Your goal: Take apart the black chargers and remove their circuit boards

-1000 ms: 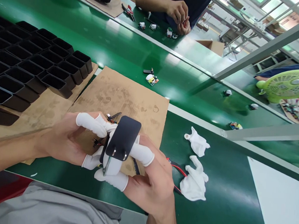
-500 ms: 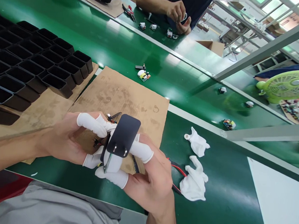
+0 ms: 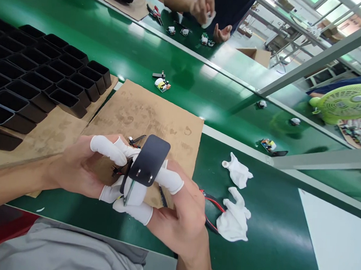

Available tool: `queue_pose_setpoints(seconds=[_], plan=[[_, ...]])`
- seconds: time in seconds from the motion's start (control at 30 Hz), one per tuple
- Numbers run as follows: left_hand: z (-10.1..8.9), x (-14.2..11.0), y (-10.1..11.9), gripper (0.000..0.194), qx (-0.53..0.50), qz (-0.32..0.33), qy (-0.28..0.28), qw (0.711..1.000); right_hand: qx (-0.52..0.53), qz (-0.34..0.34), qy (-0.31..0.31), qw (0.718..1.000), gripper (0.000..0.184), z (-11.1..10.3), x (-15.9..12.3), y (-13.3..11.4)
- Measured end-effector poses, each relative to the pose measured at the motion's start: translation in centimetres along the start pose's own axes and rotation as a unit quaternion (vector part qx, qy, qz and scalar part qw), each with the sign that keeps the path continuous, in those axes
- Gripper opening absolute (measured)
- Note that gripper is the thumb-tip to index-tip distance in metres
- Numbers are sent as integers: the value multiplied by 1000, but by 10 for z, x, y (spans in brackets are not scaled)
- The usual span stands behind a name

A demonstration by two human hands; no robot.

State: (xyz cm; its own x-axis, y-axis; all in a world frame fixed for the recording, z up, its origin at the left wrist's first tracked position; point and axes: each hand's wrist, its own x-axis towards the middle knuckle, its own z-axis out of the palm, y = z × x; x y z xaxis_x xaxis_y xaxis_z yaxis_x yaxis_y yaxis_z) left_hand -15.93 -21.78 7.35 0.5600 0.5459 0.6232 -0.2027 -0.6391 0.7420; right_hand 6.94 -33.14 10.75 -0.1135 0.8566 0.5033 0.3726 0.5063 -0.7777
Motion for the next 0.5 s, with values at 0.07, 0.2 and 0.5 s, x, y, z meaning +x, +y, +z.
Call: queue_pose_setpoints(seconds=[0.07, 0.2, 0.5], plan=[[-1, 1, 0, 49, -19, 19, -9, 1000, 1, 3, 1, 1000, 86, 1, 0, -1], [-2, 4, -2, 52, -32, 30, -15, 999, 1, 10, 8, 1000, 86, 2, 0, -2], [-1, 3, -4, 53, -34, 37, 0, 999, 28, 30, 11, 999, 85, 4, -1, -3]])
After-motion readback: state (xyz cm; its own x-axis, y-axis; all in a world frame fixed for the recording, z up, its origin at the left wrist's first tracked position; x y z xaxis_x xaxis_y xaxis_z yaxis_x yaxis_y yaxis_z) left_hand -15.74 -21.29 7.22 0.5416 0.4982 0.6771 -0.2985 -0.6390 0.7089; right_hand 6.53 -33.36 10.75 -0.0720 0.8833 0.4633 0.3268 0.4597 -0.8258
